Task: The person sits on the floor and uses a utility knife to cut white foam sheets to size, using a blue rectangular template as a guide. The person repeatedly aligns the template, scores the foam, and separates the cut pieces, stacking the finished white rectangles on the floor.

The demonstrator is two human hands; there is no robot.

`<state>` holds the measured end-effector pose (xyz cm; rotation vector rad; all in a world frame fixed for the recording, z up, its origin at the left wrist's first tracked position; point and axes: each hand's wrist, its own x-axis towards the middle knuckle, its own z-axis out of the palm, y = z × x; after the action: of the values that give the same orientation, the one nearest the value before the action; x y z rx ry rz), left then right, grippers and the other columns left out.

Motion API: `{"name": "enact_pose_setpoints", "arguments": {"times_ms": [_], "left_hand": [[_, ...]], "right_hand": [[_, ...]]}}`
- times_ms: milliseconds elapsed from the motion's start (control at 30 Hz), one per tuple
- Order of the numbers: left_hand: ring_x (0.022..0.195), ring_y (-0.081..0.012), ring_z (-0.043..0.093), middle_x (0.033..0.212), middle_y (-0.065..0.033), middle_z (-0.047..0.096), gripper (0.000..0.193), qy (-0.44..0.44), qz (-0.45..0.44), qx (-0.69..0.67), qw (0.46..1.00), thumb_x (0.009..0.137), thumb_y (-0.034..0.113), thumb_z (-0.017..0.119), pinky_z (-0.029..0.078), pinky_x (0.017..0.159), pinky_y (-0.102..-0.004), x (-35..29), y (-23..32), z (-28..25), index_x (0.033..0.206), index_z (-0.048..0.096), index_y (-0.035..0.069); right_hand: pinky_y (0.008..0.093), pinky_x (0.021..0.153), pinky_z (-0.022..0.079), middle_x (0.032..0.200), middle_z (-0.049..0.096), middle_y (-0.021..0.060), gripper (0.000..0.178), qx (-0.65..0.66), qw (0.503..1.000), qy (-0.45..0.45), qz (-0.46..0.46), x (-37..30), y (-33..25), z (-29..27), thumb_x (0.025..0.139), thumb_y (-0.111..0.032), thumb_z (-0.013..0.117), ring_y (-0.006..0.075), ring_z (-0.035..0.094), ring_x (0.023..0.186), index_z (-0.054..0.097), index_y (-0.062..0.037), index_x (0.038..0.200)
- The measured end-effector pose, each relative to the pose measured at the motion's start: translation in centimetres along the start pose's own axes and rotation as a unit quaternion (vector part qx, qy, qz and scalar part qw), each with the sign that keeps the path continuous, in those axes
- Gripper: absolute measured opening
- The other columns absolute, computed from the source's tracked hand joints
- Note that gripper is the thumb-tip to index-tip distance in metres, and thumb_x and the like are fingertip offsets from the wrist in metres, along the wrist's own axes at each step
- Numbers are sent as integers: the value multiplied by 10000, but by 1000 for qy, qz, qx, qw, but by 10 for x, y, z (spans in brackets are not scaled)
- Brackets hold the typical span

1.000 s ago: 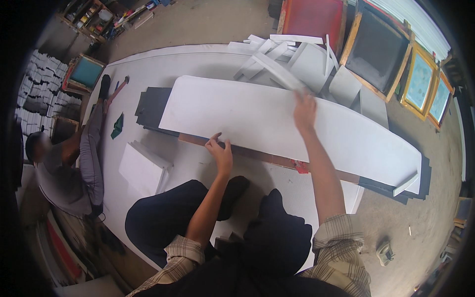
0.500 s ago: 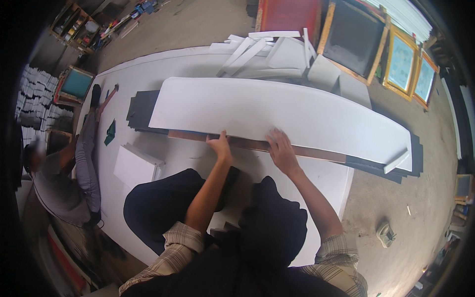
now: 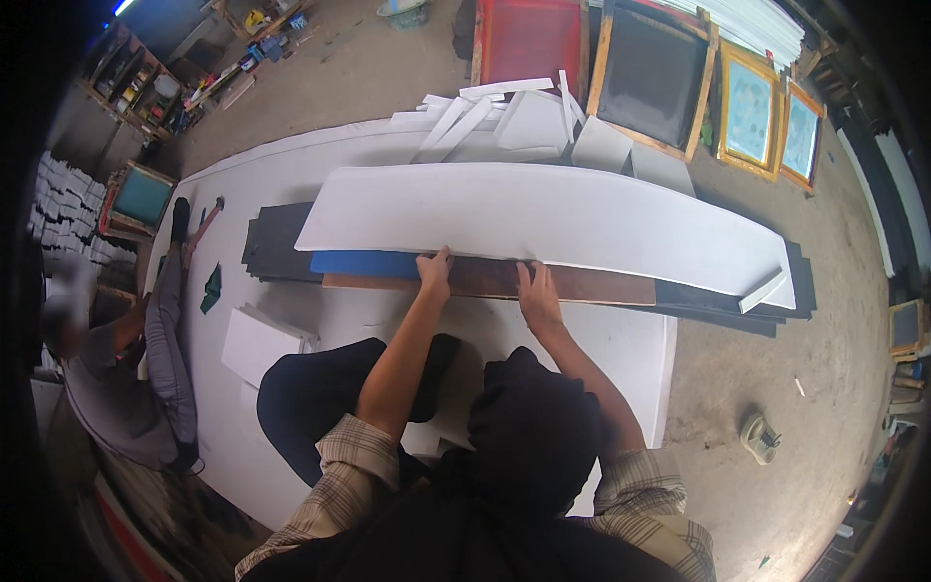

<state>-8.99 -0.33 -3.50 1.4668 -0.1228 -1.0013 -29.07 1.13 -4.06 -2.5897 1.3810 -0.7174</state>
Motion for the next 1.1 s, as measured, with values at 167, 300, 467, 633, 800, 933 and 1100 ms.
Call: {"name": "enact_pose_setpoints", "arguments": {"times_ms": [167, 300, 467, 633, 800, 933, 1100], "left_hand": [[935, -224, 526, 1075, -158, 441, 423, 30, -32, 7, 999, 805, -2, 561, 511, 773, -278, -12, -1, 7, 1128, 292, -50], [985, -237, 511, 1107, -166, 418, 385, 6, -50, -25, 998, 822, 10, 546, 517, 814, -323, -12, 5, 1, 1087, 270, -32], [968, -264, 530, 1115, -171, 398, 403, -77, -51, -30, 995, 824, 2, 535, 538, 805, -348, -22, 2, 4, 1072, 219, -30], [919, -274, 576, 1054, -204, 502, 442, -111, -96, 161, 976, 827, 192, 573, 531, 760, -323, -22, -21, 13, 1090, 316, -54], [770, -318, 625, 866, -172, 644, 520, -289, 72, 605, 738, 779, 465, 549, 485, 740, -383, 36, -6, -34, 934, 600, -30], [719, -280, 635, 820, -141, 653, 481, -390, 50, 727, 563, 800, 446, 524, 491, 704, -365, 40, 68, -80, 801, 639, -20], [797, -275, 626, 900, -157, 638, 449, -295, 57, 716, 631, 806, 392, 560, 481, 743, -365, 43, 152, -143, 951, 596, -31]], "right_hand": [[410, 850, 422, 1123, 401, 206, 593, -8, 1000, -18, -13, -1, 4, -7, 711, -34, 591, 354, 454, 1018, 350, -49, 1253], [435, 748, 457, 947, 511, 224, 662, 86, 989, -91, 83, -10, 8, -38, 713, -66, 569, 383, 542, 879, 266, -85, 1301], [417, 550, 436, 605, 536, 155, 576, 105, 966, -161, 174, -45, 57, -98, 797, -152, 538, 319, 556, 551, 272, -115, 1307], [327, 543, 423, 638, 544, 112, 536, 128, 950, -181, 220, -77, 84, -171, 769, -243, 662, 198, 521, 557, 423, -97, 1226], [336, 707, 479, 854, 624, 174, 506, 142, 962, -112, 206, -39, 78, -179, 731, -202, 681, 266, 621, 792, 474, -81, 1177], [365, 717, 479, 898, 619, 191, 463, 185, 958, -54, 212, 14, 53, -130, 747, -196, 641, 304, 618, 819, 484, -83, 1168], [378, 735, 471, 930, 609, 199, 465, 229, 962, -74, 130, 69, 26, -43, 757, -217, 613, 317, 607, 844, 475, -53, 1169]]}}
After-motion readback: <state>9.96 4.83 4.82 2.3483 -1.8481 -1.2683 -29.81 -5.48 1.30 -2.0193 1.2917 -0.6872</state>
